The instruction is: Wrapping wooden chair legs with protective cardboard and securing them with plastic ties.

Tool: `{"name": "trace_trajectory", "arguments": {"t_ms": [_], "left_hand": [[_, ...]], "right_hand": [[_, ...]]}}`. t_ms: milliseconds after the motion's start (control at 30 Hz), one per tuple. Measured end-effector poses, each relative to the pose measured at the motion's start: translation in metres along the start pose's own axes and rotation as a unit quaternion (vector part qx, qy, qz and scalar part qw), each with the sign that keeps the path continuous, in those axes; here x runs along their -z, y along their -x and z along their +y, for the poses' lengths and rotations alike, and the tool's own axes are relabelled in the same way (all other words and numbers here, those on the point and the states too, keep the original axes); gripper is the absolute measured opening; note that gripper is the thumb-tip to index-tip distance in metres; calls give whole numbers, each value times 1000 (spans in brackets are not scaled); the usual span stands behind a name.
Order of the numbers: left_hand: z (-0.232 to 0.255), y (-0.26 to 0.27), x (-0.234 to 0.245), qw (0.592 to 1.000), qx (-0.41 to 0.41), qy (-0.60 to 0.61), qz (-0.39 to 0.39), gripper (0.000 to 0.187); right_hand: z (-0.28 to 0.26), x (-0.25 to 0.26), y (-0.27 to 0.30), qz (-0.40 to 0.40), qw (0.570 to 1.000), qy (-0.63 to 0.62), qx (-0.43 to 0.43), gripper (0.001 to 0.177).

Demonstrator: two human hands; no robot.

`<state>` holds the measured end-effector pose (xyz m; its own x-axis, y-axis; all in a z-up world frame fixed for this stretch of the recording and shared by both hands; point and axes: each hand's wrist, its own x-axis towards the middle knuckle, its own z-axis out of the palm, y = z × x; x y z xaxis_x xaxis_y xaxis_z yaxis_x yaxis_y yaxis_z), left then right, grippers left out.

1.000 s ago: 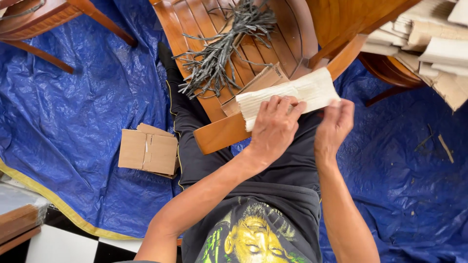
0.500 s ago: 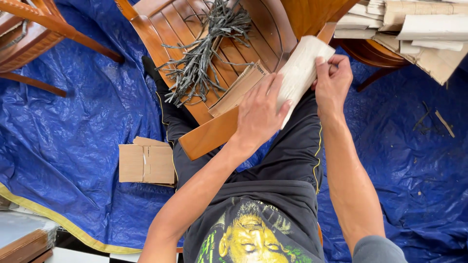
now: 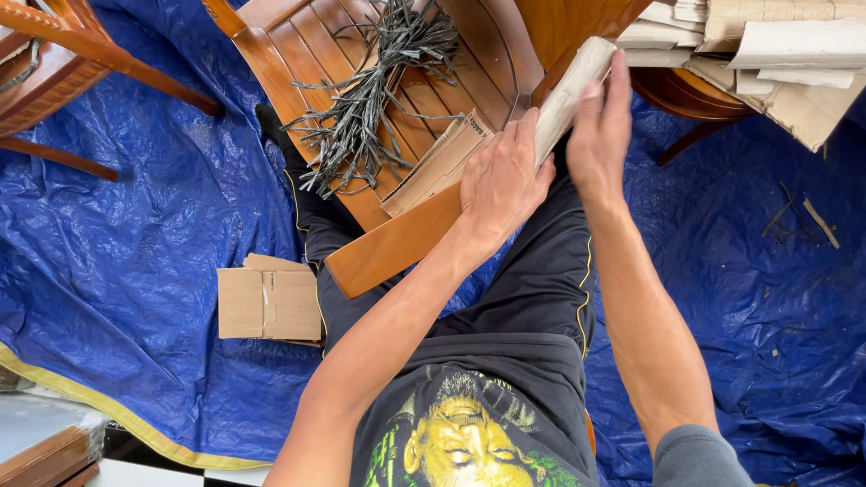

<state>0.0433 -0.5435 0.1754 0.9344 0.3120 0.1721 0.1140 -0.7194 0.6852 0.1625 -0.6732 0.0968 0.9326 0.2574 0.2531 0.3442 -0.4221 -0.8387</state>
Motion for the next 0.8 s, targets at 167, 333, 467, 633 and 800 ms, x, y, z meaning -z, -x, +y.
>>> {"name": "trace_trajectory", "arguments": {"t_ms": [167, 333, 467, 633, 800], "left_hand": [[0, -1, 1, 1000, -14, 6, 9, 64], [-1, -1, 1, 1000, -6, -1, 5, 62], [-3, 11, 11, 1000, -22, 10, -5, 68], [-16, 84, 88, 994, -75, -41, 72, 98], [-68, 132, 110, 985, -10, -173, -13, 92]], "right_hand": [[2, -7, 7, -38, 997, -47, 39, 57], [-20, -9, 7, -39, 990, -137, 4, 58], [-28, -21, 1, -4, 849, -462, -258, 45], [-37, -34, -16, 56, 841, -443, -306, 35], [-44, -37, -13, 93, 814, -468, -331, 35]]}}
